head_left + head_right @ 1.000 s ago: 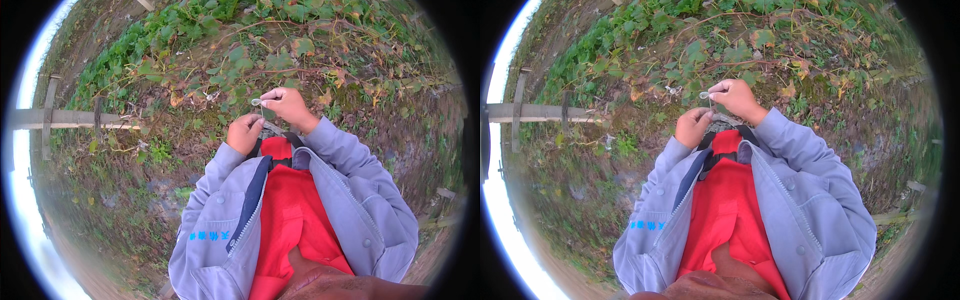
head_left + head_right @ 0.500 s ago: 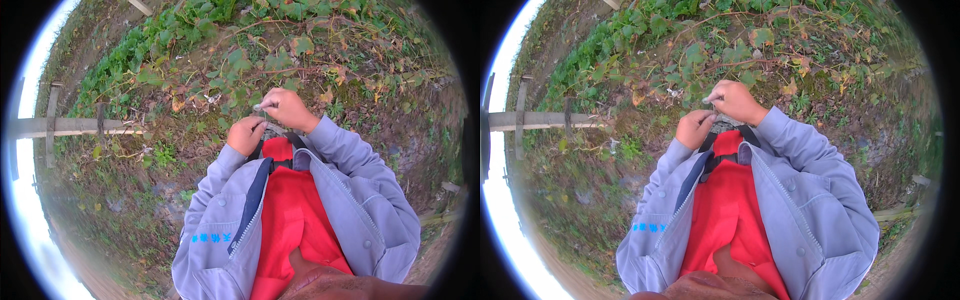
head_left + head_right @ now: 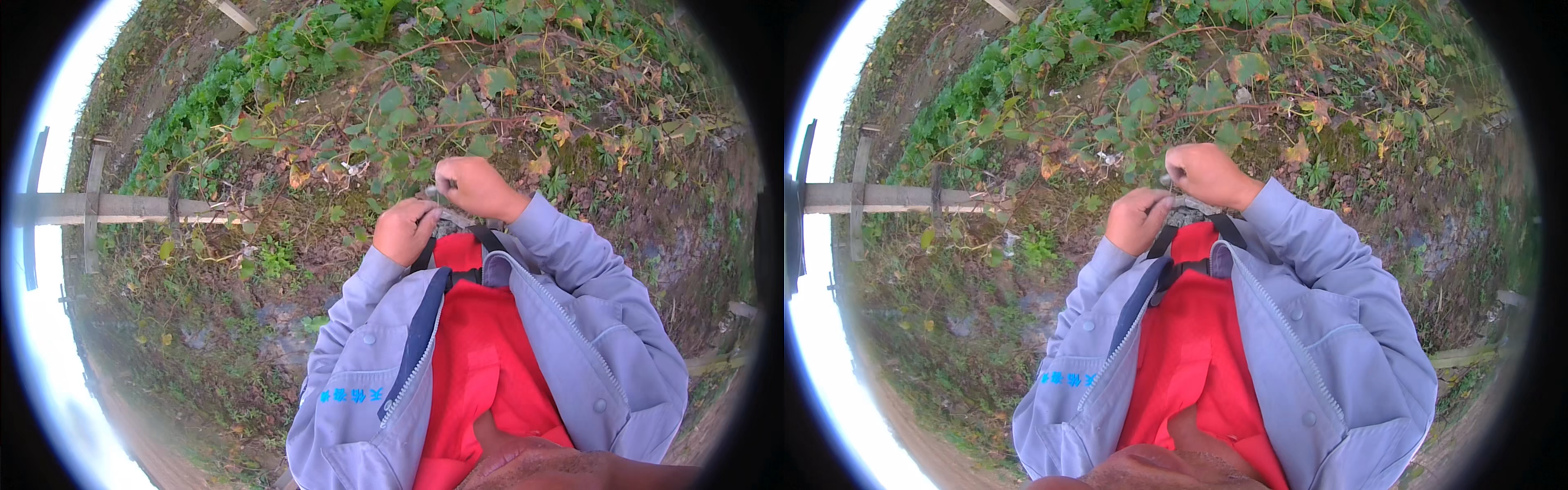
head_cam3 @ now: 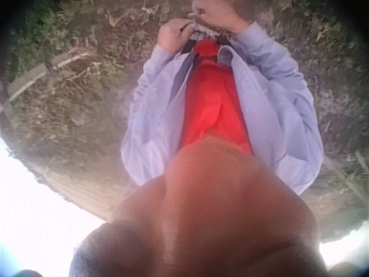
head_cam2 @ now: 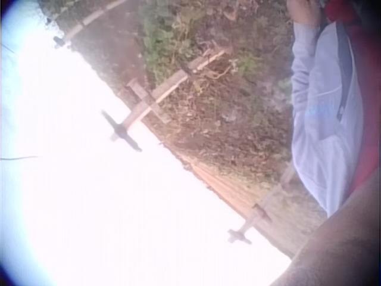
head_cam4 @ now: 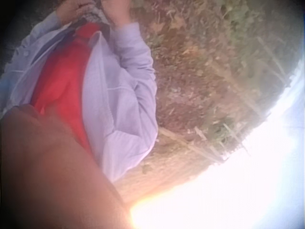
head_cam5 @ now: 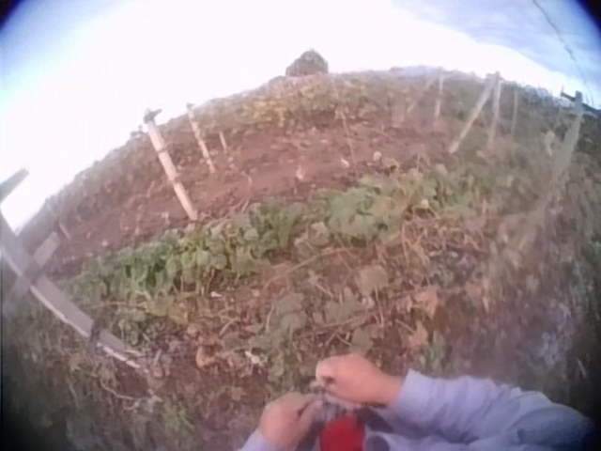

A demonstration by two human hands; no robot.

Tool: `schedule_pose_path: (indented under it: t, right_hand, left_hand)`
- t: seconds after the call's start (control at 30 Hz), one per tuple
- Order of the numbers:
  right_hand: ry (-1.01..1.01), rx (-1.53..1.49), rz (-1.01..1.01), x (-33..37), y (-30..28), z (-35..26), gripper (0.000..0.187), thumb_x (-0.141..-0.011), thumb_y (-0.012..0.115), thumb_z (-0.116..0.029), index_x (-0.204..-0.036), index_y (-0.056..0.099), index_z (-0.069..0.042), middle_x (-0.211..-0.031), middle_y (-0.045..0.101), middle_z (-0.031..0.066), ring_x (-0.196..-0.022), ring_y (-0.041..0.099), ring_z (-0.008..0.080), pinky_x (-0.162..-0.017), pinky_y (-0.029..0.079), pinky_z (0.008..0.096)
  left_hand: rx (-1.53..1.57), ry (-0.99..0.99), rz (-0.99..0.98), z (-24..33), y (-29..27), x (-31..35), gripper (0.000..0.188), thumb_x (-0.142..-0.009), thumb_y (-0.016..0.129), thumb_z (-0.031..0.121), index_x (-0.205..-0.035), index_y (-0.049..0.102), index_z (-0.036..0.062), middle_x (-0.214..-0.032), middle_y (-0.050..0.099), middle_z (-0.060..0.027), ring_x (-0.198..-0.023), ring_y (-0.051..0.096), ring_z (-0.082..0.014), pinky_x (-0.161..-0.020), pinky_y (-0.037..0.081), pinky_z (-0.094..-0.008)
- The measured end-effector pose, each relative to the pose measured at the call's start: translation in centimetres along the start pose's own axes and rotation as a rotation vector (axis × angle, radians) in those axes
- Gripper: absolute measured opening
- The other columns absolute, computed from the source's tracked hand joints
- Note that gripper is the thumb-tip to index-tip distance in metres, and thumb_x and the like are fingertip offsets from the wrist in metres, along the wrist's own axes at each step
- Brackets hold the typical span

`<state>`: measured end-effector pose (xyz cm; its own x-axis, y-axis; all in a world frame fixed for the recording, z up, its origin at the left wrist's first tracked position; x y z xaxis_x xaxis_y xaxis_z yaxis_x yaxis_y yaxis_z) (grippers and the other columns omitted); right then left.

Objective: The person ties small white strings around plant stems and secures them to wooden stakes in a vineyard. They repeatedly pull, wrap, and knot the strings to fasten the plants to the support structure.

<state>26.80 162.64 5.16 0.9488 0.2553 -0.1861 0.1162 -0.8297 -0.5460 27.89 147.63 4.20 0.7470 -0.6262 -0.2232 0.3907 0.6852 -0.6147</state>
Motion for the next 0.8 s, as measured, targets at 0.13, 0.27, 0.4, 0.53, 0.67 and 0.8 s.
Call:
schedule_pose_path:
  t: [0.13,0.27,0.4,0.53,0.67,0.8]
  right_hand:
    - [0.148,-0.509,-0.210,0.9,1.6,0.5,0.016,-0.081,0.075,0.002,-0.078,0.061,-0.004,-0.084,0.071,0.0072,-0.080,0.069,0.0156,-0.074,0.056,0.0315]
    - [0.293,-0.708,0.102,0.7,-0.1,1.9,0.014,-0.082,0.076,0.001,-0.081,0.063,-0.003,-0.089,0.072,0.0071,-0.084,0.068,0.0125,-0.076,0.056,0.0300]
    - [-0.049,0.208,-0.071,0.4,-0.4,-0.7,0.009,-0.082,0.074,0.000,-0.082,0.066,-0.002,-0.088,0.072,0.0072,-0.082,0.068,0.0131,-0.074,0.056,0.0301]
    - [0.241,-0.562,-0.280,1.5,1.6,1.0,0.009,-0.082,0.075,0.000,-0.082,0.066,-0.002,-0.083,0.071,0.0056,-0.076,0.066,0.0120,-0.071,0.055,0.0303]
    - [0.193,-0.639,0.144,0.9,-1.1,2.1,0.010,-0.083,0.075,-0.001,-0.080,0.066,-0.003,-0.081,0.070,0.0048,-0.076,0.066,0.0122,-0.070,0.054,0.0316]
    - [0.033,0.235,-0.090,0.8,-0.1,0.9,0.010,-0.084,0.076,-0.004,-0.080,0.067,-0.004,-0.076,0.069,0.0016,-0.076,0.065,0.0091,-0.068,0.053,0.0326]
  left_hand:
    - [-0.024,-0.078,0.213,-0.6,-2.1,-0.2,0.016,-0.094,0.070,0.017,-0.101,0.074,0.0028,-0.087,0.069,-0.0172,-0.080,0.068,-0.0359,-0.074,0.055,-0.0409]
    - [0.081,-0.106,0.110,-0.3,-0.2,-0.4,0.015,-0.094,0.070,0.018,-0.101,0.075,0.0046,-0.090,0.070,-0.0173,-0.084,0.069,-0.0357,-0.074,0.055,-0.0417]
    - [-0.080,0.042,0.058,1.3,-0.1,-0.6,0.015,-0.094,0.071,0.016,-0.101,0.075,0.0030,-0.090,0.072,-0.0143,-0.082,0.070,-0.0314,-0.074,0.055,-0.0386]
    - [0.055,-0.060,0.128,0.0,-1.2,-1.1,0.014,-0.094,0.071,0.014,-0.100,0.076,0.0019,-0.087,0.072,-0.0136,-0.077,0.070,-0.0288,-0.070,0.055,-0.0362]
    - [0.289,-0.267,-0.009,-1.5,1.2,-0.8,0.016,-0.096,0.071,0.016,-0.101,0.076,0.0020,-0.084,0.071,-0.0126,-0.073,0.069,-0.0269,-0.067,0.054,-0.0359]
    - [-0.037,0.013,0.074,0.7,-0.2,-0.9,0.013,-0.093,0.073,0.013,-0.100,0.077,0.0031,-0.082,0.069,-0.0115,-0.073,0.067,-0.0258,-0.067,0.053,-0.0357]
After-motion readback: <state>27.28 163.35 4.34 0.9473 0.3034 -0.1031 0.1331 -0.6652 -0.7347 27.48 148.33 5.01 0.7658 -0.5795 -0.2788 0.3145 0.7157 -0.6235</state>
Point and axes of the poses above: each hand's wrist, its own x-axis away from the middle knuckle, its own y-axis out of the palm, z = x × y, the point moved 8 cm from there along -x, towards the middle knuckle
